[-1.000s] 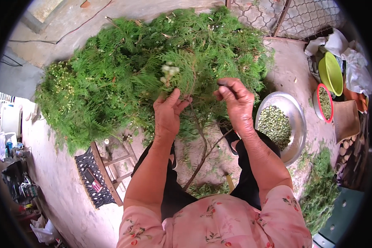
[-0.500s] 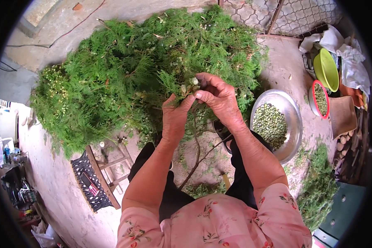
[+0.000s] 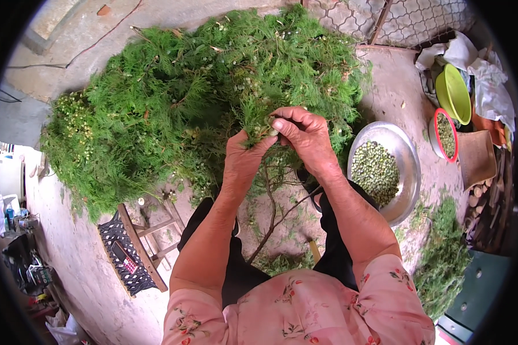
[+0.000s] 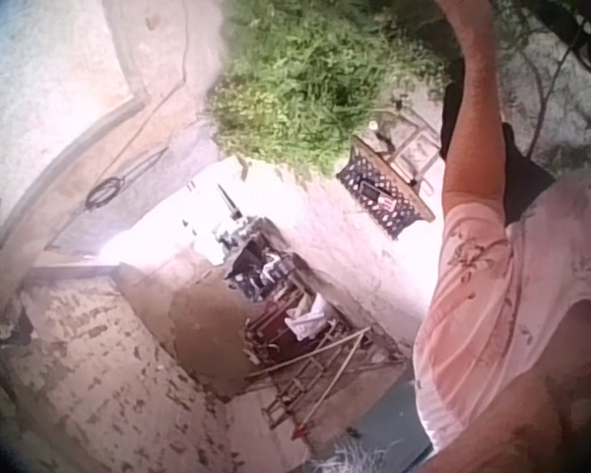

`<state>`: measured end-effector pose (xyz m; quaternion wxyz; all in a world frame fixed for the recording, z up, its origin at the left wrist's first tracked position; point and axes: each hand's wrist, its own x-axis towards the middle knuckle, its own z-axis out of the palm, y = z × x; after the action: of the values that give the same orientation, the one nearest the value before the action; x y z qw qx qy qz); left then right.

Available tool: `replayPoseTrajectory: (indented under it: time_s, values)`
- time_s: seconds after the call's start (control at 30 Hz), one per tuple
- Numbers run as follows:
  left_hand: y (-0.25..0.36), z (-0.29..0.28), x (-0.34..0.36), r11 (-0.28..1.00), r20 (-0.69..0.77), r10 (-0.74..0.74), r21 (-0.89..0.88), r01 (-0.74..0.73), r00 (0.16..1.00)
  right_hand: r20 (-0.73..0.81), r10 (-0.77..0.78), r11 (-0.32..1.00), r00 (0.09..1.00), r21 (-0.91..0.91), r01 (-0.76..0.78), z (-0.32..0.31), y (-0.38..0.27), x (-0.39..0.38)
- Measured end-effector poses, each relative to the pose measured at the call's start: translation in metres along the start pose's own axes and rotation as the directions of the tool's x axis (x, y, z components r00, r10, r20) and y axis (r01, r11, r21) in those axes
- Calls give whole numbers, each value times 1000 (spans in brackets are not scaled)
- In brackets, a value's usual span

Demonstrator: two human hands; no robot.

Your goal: The person picks small green buds or seeds from branches of a coniferous plant by hand, placing the harvested items into a large metal bowl.

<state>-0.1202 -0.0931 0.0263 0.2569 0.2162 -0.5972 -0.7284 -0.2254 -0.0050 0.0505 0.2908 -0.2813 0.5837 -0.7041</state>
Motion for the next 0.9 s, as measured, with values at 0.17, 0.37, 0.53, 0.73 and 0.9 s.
replayPoseTrajectory:
  time_s: [0.17, 0.37, 0.53, 0.73, 0.9]
  values:
    - [3, 4, 0, 996, 18, 3, -93, -1, 1000, -19, 124, 989, 992, 77, -122, 0, -3, 1]
    - [7, 2, 3, 918, -148, -201, -373, 134, 968, -3, 116, 991, 993, 70, -116, -1, 0, 1]
    - [7, 2, 3, 970, -91, -81, -236, 57, 993, 55, 35, 999, 998, 3, -35, -3, 4, 3]
    - [13, 1, 1, 960, -32, -203, -205, 192, 979, -1, 142, 985, 990, 99, -141, -5, 7, 3]
    - [18, -2, 0, 851, -18, -313, -449, 272, 950, 149, 316, 811, 937, 470, -349, -14, 3, 5]
